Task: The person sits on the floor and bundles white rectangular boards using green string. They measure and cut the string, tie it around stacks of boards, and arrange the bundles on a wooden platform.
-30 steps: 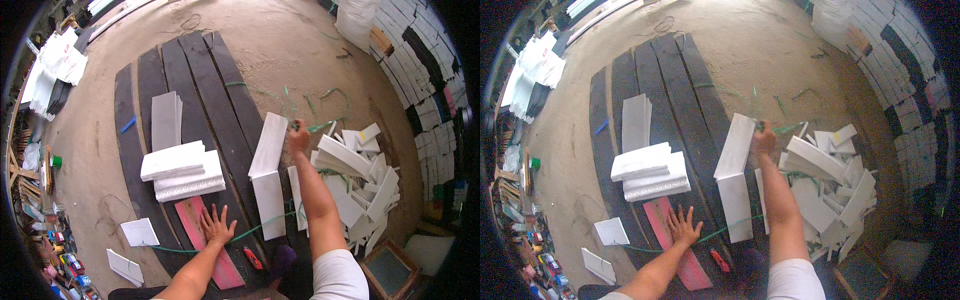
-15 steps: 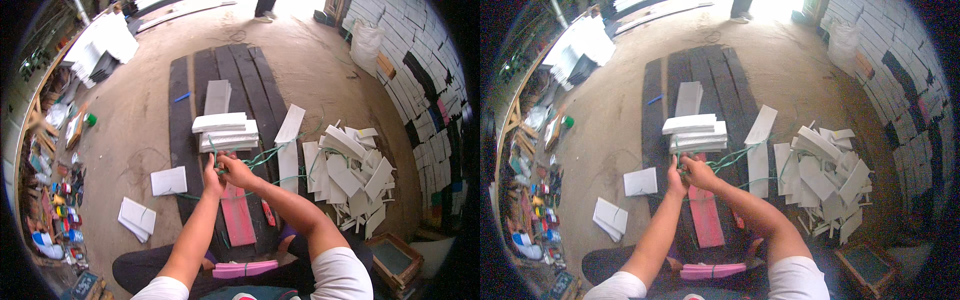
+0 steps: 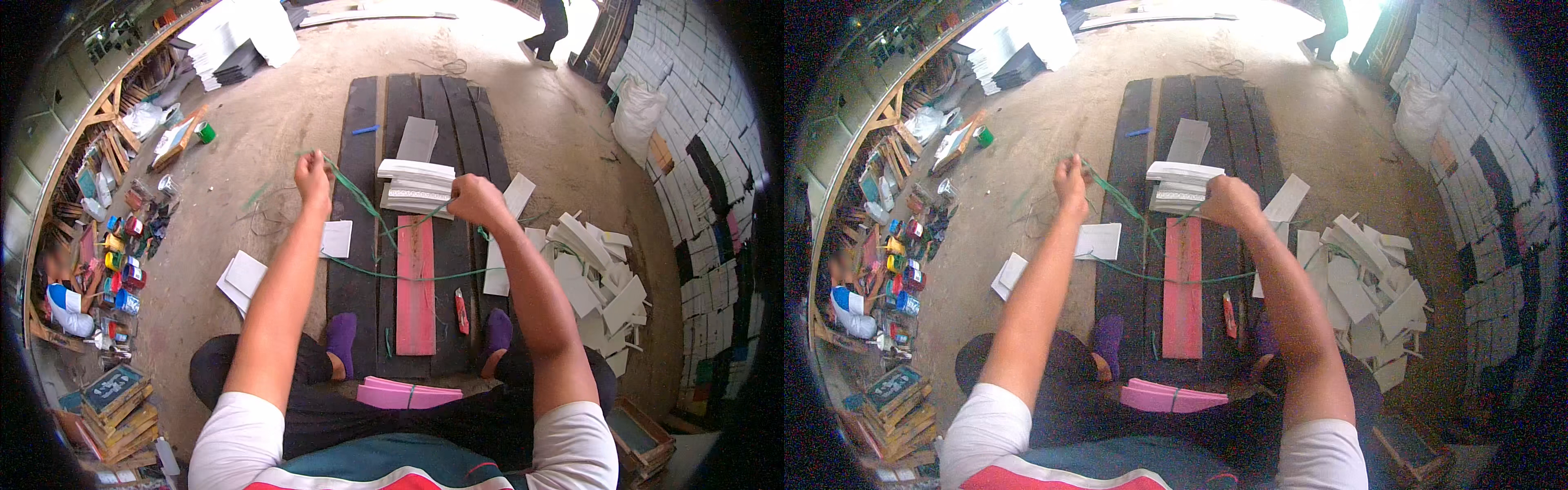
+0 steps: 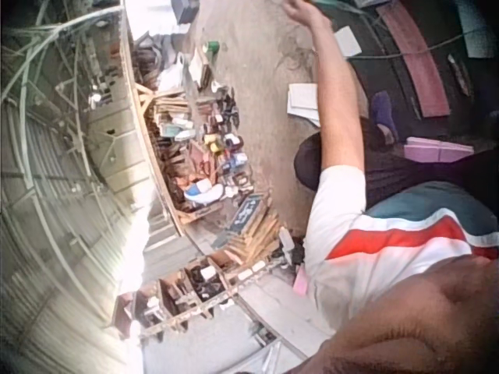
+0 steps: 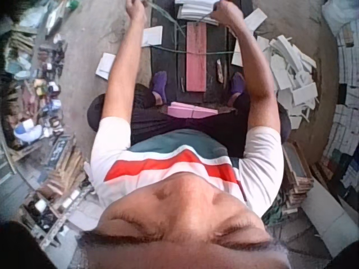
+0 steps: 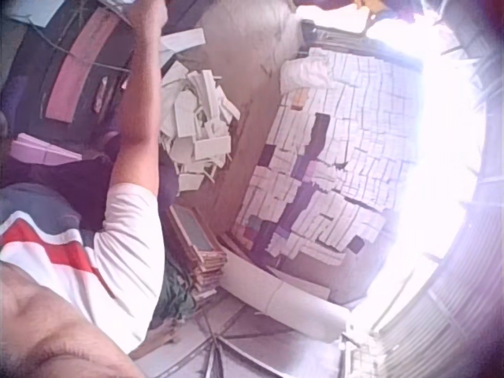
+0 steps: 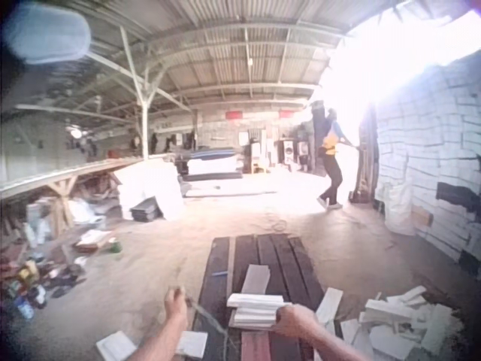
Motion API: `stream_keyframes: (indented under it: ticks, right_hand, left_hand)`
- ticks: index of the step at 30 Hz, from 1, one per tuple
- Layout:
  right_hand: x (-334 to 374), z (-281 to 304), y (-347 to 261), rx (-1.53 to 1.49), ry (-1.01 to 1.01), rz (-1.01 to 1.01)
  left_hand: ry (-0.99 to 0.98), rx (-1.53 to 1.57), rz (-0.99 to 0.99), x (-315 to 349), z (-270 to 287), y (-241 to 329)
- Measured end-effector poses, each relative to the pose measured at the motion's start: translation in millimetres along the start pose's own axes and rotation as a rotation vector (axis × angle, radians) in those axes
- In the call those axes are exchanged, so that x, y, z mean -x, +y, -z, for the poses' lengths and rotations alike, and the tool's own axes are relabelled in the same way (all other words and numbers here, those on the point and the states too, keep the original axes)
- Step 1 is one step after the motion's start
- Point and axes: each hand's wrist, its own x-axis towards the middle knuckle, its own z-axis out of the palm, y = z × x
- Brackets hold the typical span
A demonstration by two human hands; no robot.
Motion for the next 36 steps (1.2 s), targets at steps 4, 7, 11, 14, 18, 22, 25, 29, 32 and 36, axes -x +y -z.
stream_keyframes:
  ticks: [4, 7, 11, 14, 18, 22, 25, 29, 32, 36]
  right_hand:
    - [5, 2, 12, -0.103, 0.036, 0.012]
    - [19, -24, -3, -0.118, 0.058, 0.027]
    - [10, -58, -10, -0.312, -0.036, 0.299]
    - [18, -20, -17, -0.297, -0.299, 0.307]
    - [17, -2, 49, -0.434, -0.307, 0.139]
    - [22, 9, 86, -0.634, -0.254, -0.034]
    - [17, 0, 128, -0.545, -0.132, -0.091]
    - [17, -7, 152, -0.559, 0.031, -0.071]
    - [21, -10, 129, -0.547, 0.061, -0.087]
    - [11, -49, 59, -0.451, -0.084, 0.237]
  left_hand:
    - [-0.356, -1.286, -0.060, -27, 10, 37]
    - [-0.792, -1.002, -0.083, 19, -22, 51]
    - [-1.167, -0.259, 0.013, 110, -41, 6]
    - [-1.071, -0.447, 0.241, 103, -3, 6]
    - [-0.562, -0.370, 0.257, 49, 68, -9]
    - [-0.156, -0.491, 0.130, -19, 181, -43]
    - [0.139, -0.646, 0.129, -31, 234, -53]
    - [0.169, -1.014, 0.133, -34, 264, -54]
    - [0.087, -1.414, -0.177, 3, 188, -44]
    - [-0.737, -0.521, -0.239, 70, 58, -31]
